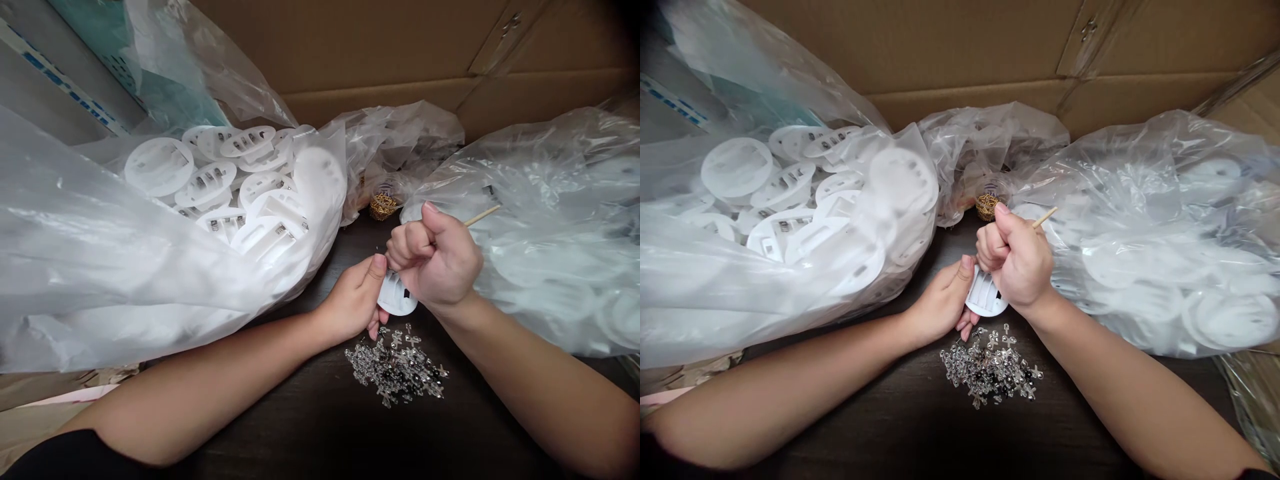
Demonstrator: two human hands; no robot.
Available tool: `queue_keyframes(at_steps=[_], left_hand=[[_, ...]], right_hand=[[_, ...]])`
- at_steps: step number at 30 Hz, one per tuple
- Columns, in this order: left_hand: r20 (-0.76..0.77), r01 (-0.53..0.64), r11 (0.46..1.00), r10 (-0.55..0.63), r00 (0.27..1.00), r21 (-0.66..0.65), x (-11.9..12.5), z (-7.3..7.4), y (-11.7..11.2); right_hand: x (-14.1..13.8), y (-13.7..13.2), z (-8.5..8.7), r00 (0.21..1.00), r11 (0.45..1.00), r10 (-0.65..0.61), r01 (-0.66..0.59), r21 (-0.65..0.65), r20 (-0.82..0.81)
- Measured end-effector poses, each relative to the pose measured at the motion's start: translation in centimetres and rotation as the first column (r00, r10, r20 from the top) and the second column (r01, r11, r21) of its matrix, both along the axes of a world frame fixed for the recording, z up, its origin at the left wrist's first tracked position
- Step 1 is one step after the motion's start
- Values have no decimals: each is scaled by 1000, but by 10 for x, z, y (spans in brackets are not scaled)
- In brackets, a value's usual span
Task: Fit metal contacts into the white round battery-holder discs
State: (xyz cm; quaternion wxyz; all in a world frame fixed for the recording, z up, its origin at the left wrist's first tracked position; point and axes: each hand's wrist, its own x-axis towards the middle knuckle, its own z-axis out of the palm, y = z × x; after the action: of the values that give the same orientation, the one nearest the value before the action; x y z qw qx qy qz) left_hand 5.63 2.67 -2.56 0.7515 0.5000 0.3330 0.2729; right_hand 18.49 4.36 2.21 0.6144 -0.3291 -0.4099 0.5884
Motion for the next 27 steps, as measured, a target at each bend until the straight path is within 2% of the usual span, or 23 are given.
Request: queue_keyframes(at_steps=[12, 16, 19, 22, 27], left_hand=[[-46, -12, 999, 14, 999, 41, 0, 2, -2], [-45, 15, 1000, -15, 999, 13, 0, 1, -2], [-20, 20, 1000, -20, 1000, -13, -1, 2, 1], [31, 37, 999, -36, 999, -39, -2, 4, 3], [71, 49, 998, -46, 996, -31, -3, 4, 3]], right_hand=[[-4, -1, -5, 998, 998, -50, 51, -48, 34], [1, -2, -1, 1000, 997, 13, -12, -72, 10], [9, -1, 4, 998, 998, 47, -49, -32, -48], [15, -2, 9, 998, 1000, 27, -26, 8, -55], [14, -4, 11, 1000, 1000, -10, 10, -5, -14]])
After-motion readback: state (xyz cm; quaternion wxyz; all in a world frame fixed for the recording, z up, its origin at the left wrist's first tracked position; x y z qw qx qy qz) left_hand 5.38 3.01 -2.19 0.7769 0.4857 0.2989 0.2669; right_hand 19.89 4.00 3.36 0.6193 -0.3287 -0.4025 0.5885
